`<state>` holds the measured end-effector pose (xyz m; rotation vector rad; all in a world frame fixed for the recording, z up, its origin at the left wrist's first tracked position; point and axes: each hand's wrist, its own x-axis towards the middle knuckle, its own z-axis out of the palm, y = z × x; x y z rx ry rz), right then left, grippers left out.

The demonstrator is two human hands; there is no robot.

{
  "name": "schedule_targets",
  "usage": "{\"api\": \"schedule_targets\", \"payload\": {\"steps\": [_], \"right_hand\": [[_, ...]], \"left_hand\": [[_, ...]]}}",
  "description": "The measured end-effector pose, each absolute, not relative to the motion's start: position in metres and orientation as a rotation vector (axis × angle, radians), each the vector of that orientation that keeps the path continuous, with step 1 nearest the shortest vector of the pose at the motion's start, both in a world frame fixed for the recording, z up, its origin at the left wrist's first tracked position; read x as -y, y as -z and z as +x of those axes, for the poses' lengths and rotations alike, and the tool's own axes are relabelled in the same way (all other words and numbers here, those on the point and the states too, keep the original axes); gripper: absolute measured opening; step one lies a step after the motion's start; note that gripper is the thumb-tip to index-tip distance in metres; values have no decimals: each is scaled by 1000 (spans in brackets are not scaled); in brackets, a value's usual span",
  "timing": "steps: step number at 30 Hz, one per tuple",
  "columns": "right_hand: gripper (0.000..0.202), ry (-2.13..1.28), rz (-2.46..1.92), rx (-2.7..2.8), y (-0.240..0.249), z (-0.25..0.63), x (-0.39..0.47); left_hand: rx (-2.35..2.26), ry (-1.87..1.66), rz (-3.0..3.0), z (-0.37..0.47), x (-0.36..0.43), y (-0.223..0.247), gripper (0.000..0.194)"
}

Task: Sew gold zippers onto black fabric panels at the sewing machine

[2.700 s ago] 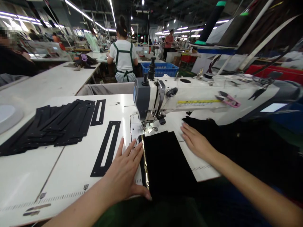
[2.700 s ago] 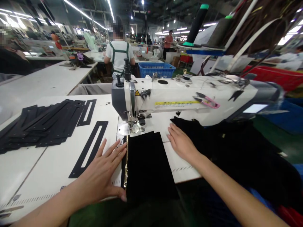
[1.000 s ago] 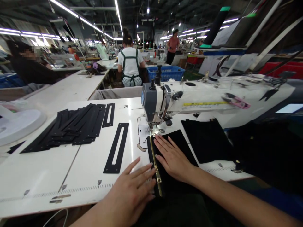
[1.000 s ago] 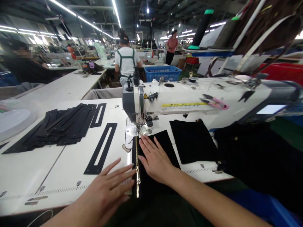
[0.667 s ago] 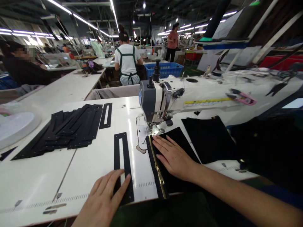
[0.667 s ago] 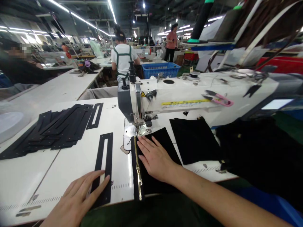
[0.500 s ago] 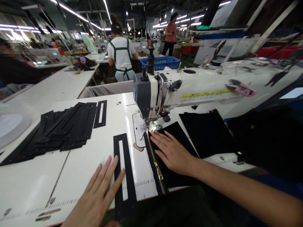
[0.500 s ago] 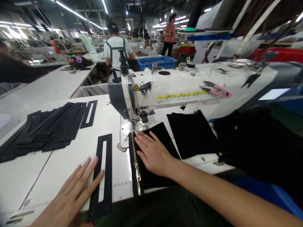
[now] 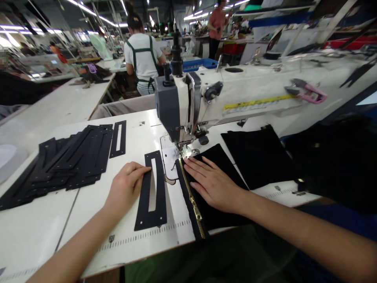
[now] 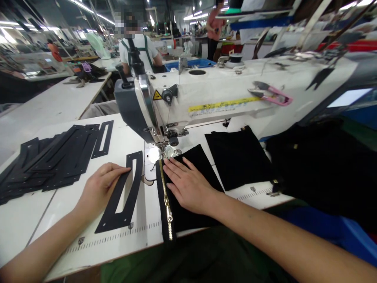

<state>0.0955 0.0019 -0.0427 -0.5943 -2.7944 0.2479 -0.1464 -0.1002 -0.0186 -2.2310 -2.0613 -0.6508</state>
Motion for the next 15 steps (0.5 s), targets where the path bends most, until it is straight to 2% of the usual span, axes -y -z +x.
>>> {"api": "schedule_targets", "payload": {"steps": [5, 8, 11, 15], "right_hand": [[45, -254, -614, 2777, 43, 100, 1], [45, -270, -591, 2759, 44, 102, 1], [46, -285, -577, 2741, 45, 103, -1], [47, -304, -590, 2742, 45, 104, -1]], "left_hand": [[1661, 884, -2247, -113, 112, 11, 29], [1455, 714, -2385, -86, 110, 18, 31], [1487, 554, -2417, -74, 94, 29, 26], [1572, 517, -2462, -79, 77, 38, 25]]}}
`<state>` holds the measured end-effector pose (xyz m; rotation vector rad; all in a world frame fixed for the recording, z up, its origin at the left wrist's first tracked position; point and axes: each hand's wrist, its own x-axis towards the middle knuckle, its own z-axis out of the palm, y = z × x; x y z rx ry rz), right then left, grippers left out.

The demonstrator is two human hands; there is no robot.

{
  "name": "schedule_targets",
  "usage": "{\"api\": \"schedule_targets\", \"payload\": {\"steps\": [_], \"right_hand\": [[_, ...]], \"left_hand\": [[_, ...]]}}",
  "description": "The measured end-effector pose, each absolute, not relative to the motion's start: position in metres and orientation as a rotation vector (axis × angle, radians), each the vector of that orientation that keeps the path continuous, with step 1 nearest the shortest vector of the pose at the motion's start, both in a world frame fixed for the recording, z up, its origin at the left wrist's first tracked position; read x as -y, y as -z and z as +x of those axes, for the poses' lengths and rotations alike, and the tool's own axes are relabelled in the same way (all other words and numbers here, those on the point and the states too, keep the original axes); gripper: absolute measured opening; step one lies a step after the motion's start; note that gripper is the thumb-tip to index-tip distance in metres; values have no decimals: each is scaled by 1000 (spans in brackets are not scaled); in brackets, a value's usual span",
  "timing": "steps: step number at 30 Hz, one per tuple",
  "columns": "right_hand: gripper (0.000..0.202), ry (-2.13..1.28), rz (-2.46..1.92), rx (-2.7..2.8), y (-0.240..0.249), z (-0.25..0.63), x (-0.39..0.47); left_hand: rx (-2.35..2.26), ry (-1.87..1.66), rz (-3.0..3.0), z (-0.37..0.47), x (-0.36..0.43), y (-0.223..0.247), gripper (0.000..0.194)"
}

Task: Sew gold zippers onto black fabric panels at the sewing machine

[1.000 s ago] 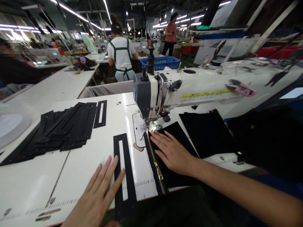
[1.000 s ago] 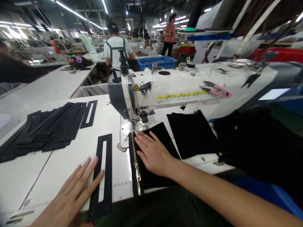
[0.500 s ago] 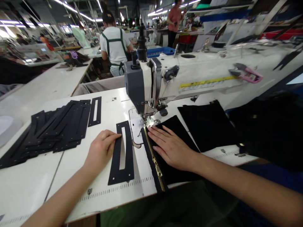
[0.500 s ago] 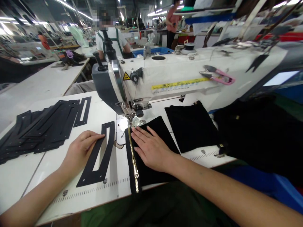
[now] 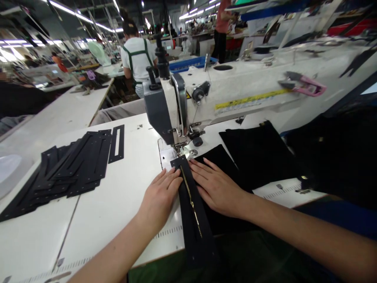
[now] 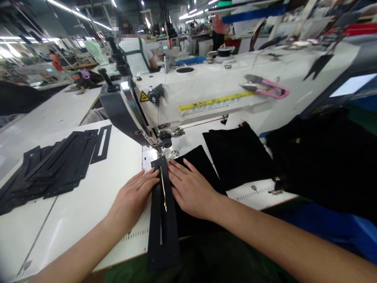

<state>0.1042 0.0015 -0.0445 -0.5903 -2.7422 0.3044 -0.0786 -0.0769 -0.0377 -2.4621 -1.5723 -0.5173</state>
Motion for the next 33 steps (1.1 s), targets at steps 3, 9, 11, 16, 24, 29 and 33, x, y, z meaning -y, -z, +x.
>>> {"api": "schedule_targets", "payload": {"steps": [3, 9, 11, 16, 24, 29, 33], "right_hand": [[48, -318, -597, 2740, 44, 104, -1], [49, -354, -605, 2713, 44, 103, -2], [48, -378, -620, 2722, 44, 102, -2], [45, -457, -629, 2674, 43, 101, -5], [53, -526, -587, 2594, 43, 108, -10], [58, -548, -574, 2585, 43, 111, -12], [58, -529, -582, 2572, 43, 112, -12]], "left_hand": [[1572, 526, -2492, -85, 75, 38, 26], [1551, 480, -2466, -86, 75, 38, 30], [1513, 446, -2460, -86, 74, 39, 29], [1451, 412, -2481, -92, 71, 42, 34], [1460, 372, -2503, -102, 71, 43, 45], [1457, 348, -2501, -105, 68, 41, 45], [1459, 301, -2488, -108, 68, 40, 46]]}}
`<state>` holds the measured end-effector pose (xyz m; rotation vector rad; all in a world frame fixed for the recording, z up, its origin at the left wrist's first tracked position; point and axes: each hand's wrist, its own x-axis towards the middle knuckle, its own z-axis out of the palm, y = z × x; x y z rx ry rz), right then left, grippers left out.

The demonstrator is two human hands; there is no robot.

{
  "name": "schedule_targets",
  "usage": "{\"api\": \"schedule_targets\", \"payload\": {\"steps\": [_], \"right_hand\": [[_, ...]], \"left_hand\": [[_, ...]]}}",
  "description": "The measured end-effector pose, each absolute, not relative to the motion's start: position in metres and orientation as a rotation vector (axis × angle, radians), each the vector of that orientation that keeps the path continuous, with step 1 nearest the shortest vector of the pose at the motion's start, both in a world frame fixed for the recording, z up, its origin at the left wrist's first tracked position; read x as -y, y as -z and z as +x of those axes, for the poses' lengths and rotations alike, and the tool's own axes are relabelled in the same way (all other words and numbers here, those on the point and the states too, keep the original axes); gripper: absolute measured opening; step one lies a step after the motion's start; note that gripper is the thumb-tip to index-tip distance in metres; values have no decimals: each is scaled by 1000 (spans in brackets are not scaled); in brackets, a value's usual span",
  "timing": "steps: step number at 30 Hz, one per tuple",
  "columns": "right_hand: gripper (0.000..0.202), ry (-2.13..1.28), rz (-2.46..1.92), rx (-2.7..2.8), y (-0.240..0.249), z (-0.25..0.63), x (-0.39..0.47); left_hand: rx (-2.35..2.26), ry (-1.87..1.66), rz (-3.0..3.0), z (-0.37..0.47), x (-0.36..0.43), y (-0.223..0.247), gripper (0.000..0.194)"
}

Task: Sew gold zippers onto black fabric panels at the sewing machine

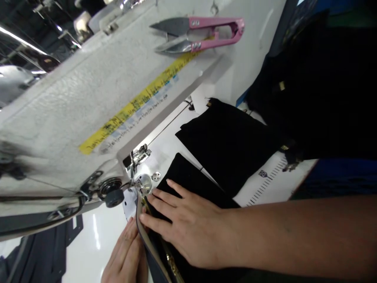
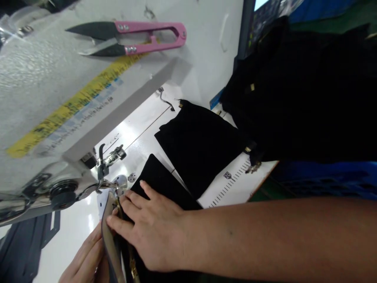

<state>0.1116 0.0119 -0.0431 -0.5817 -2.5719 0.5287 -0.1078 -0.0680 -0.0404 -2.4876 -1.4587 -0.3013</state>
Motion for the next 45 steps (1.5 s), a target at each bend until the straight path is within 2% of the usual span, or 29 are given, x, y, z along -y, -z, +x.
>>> {"api": "schedule_targets", "payload": {"steps": [6, 14, 20, 26, 37, 45], "right_hand": [[57, -473, -588, 2535, 44, 112, -12], [49, -355, -606, 2628, 45, 109, -9], [45, -383, -574, 2635, 43, 109, -5], [48, -443, -549, 2697, 43, 106, -4], [54, -348, -534, 2754, 43, 102, -6], [49, -317, -568, 2780, 42, 95, -32]], "left_hand": [[1494, 270, -2496, -108, 70, 40, 51], [1562, 273, -2515, -94, 64, 37, 36], [1592, 344, -2479, -86, 69, 37, 35], [1578, 396, -2376, -79, 73, 37, 32], [1483, 355, -2361, -79, 71, 39, 33], [1485, 408, -2368, -82, 39, 38, 30]]}}
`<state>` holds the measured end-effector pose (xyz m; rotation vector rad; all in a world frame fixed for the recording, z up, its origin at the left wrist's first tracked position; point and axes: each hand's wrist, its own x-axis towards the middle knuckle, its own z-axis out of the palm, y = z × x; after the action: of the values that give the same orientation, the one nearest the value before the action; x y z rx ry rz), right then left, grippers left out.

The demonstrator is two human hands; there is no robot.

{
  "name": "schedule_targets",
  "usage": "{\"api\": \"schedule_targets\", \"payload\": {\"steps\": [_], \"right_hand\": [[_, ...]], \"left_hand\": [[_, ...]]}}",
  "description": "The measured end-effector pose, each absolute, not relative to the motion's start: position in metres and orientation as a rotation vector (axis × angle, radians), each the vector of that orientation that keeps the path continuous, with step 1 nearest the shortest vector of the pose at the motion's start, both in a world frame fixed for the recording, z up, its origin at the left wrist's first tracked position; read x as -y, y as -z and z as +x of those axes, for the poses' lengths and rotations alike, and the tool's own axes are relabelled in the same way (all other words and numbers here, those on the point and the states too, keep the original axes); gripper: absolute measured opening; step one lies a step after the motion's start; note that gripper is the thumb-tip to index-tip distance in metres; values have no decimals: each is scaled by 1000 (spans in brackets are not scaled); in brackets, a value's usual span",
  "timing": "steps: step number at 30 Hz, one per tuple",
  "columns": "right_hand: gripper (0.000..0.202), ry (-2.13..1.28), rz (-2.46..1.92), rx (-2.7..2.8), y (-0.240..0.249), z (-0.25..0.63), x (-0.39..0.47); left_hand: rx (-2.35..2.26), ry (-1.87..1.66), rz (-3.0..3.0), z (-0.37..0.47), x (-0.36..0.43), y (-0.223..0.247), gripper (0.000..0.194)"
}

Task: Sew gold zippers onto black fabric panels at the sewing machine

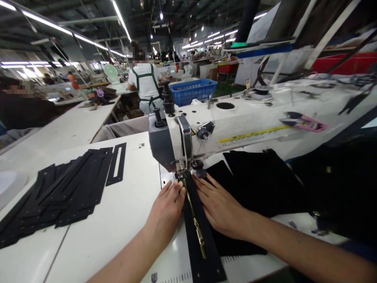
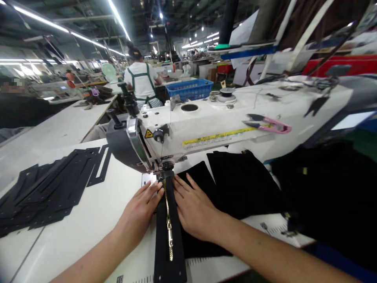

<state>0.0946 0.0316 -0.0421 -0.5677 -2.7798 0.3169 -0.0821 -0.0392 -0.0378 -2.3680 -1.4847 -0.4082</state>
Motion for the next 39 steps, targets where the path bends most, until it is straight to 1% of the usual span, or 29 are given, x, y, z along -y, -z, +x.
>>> {"api": "schedule_targets", "payload": {"steps": [20, 24, 30, 39], "right_hand": [[46, -396, -542, 2792, 41, 93, -41], [47, -384, -543, 2807, 41, 94, -40], [53, -338, -547, 2810, 41, 94, -38], [48, -290, -542, 2812, 44, 95, -40]], "left_hand": [[1459, 392, -2445, -90, 33, 38, 31], [1464, 383, -2432, -89, 32, 38, 32], [1472, 433, -2443, -85, 33, 37, 31], [1455, 418, -2414, -83, 31, 32, 31]]}}
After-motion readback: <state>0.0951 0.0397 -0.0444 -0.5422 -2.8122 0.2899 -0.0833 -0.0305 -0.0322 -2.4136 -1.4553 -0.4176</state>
